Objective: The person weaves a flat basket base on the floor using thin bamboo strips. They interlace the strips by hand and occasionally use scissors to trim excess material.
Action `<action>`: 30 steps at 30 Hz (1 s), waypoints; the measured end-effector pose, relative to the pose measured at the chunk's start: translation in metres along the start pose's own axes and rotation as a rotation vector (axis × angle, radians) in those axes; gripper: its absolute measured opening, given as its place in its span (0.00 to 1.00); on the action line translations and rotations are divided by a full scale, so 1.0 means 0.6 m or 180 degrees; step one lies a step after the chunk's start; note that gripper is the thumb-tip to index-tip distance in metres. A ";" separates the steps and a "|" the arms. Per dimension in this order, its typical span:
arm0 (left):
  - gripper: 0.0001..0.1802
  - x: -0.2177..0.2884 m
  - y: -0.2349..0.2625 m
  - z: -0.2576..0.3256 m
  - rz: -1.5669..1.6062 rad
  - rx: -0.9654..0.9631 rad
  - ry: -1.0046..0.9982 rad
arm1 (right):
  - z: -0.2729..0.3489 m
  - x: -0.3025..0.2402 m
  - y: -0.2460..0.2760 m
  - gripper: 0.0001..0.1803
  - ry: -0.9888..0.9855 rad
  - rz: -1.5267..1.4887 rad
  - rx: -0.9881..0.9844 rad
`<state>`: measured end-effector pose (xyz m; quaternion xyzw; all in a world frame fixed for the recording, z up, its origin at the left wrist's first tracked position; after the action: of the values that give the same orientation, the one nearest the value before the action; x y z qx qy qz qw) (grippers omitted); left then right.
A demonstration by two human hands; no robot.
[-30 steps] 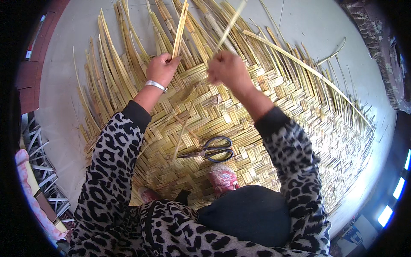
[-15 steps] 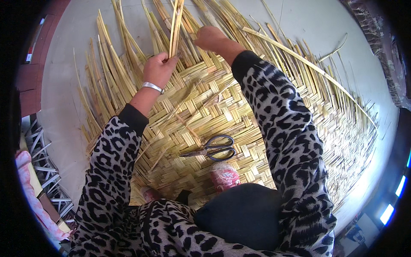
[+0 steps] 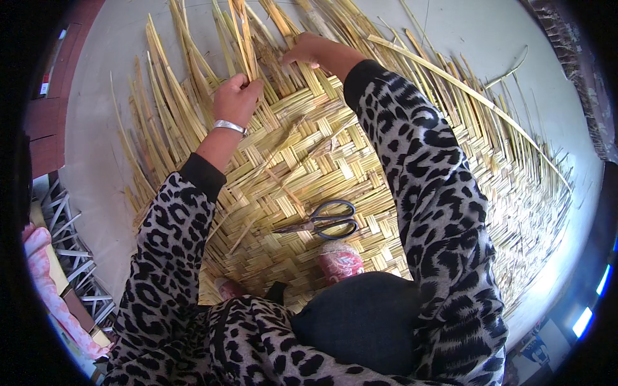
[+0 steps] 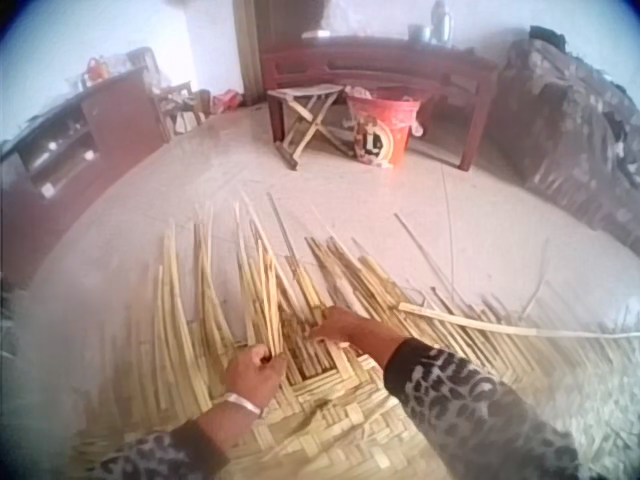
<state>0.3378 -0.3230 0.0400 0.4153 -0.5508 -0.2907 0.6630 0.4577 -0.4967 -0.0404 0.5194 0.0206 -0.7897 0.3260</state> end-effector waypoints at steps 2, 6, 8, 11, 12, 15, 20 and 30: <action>0.18 -0.006 -0.011 -0.010 -0.0076 -0.0086 0.0070 | 0.014 0.005 0.004 0.28 -0.0095 -0.0137 0.0080; 0.19 -0.014 -0.037 -0.025 0.0039 -0.0353 0.0140 | 0.058 -0.003 -0.003 0.34 0.0051 -0.1347 -0.0264; 0.19 -0.018 -0.045 -0.026 0.0113 -0.0396 0.0198 | 0.079 -0.007 -0.004 0.35 0.0134 -0.1668 -0.0306; 0.18 -0.019 -0.048 -0.022 0.0172 -0.0310 0.0233 | 0.092 -0.016 -0.008 0.35 0.0227 -0.1959 -0.0465; 0.18 -0.018 -0.049 -0.019 0.0177 -0.0292 0.0206 | 0.094 -0.015 -0.009 0.35 0.0196 -0.2007 -0.0462; 0.17 -0.011 -0.064 -0.014 0.0113 -0.0672 0.0000 | 0.095 -0.018 -0.017 0.31 0.0324 -0.2144 -0.0732; 0.18 -0.009 -0.084 -0.019 0.0041 -0.1327 -0.0320 | 0.098 0.002 0.008 0.19 0.0347 -0.3341 -0.0520; 0.12 -0.011 -0.059 0.014 0.0583 -0.0480 -0.0501 | 0.141 0.054 0.052 0.12 0.0238 -0.2325 0.0811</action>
<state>0.3308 -0.3364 0.0064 0.2881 -0.6133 -0.3013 0.6709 0.3981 -0.5687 -0.0192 0.5426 0.1178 -0.8305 -0.0448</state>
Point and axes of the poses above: each hand's wrist, its own z-axis away from the middle knuckle, its own y-axis out of the back of the hand, x = y × z, the point moved 7 cm from there along -z, towards the middle knuckle, and after that the axes turned 13 degrees about -z, right-handed, at the moved point
